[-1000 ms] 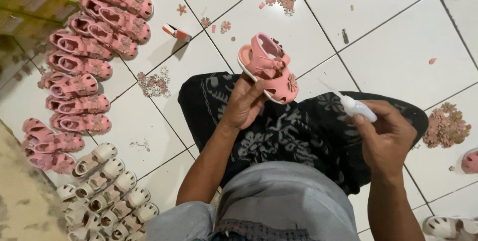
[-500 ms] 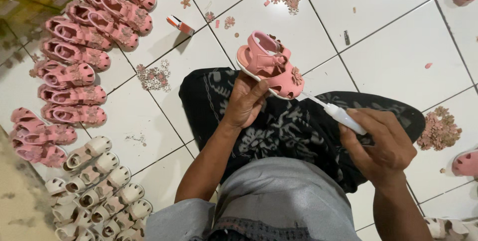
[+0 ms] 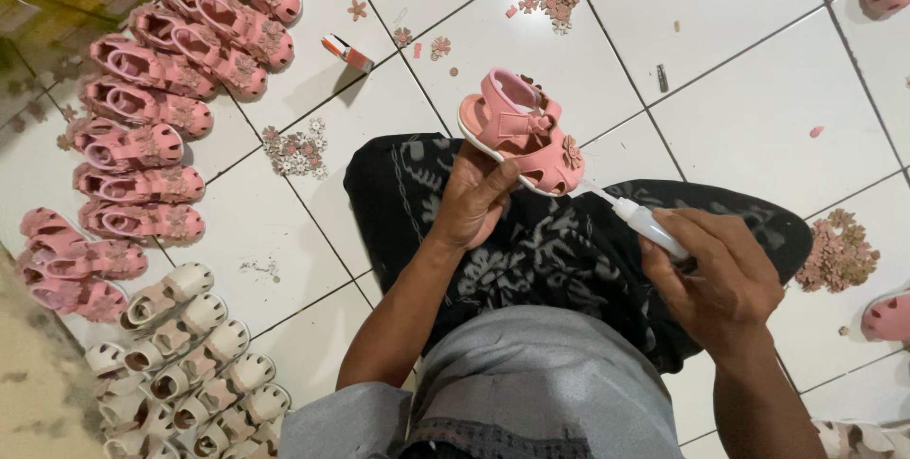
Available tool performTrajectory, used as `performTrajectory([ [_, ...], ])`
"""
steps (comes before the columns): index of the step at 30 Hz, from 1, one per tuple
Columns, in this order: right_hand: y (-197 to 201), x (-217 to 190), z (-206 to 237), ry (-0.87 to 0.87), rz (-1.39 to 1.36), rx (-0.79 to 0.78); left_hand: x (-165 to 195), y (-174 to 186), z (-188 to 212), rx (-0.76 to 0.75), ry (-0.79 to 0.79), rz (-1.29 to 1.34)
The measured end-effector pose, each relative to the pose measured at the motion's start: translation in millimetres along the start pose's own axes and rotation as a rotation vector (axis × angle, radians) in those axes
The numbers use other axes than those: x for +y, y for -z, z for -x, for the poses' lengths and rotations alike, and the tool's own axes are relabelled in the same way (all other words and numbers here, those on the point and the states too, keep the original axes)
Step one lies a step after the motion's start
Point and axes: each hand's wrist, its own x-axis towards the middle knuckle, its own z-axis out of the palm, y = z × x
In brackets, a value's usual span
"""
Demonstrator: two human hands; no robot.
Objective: The person sits on the workshop floor and decorates children's sandals one at a time. They hold a pink sandal, squeeze glue from a small bottle onto the toe area, pick up a decorative flower appliqué from the floor, press it onto the glued spot, then set the finished sandal aside with the others.
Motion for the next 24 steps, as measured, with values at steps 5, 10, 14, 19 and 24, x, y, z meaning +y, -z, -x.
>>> performTrajectory([
  [5, -2, 1, 0, 0.008, 0.02, -0.001, -2, 1, -1, -0.003, -0.006, -0.034],
  [10, -1, -1, 2, 0.013, 0.038, -0.001, -5, 4, 0, 0.004, 0.013, -0.019],
  [14, -1, -1, 2, 0.027, 0.039, 0.008, -6, 4, 1, 0.017, 0.02, -0.004],
  [19, -1, 2, 6, 0.025, 0.043, 0.006, -6, 1, 2, -0.013, -0.007, -0.021],
  [24, -1, 4, 11, 0.018, 0.029, 0.024, -7, 3, 1, -0.025, -0.001, -0.028],
])
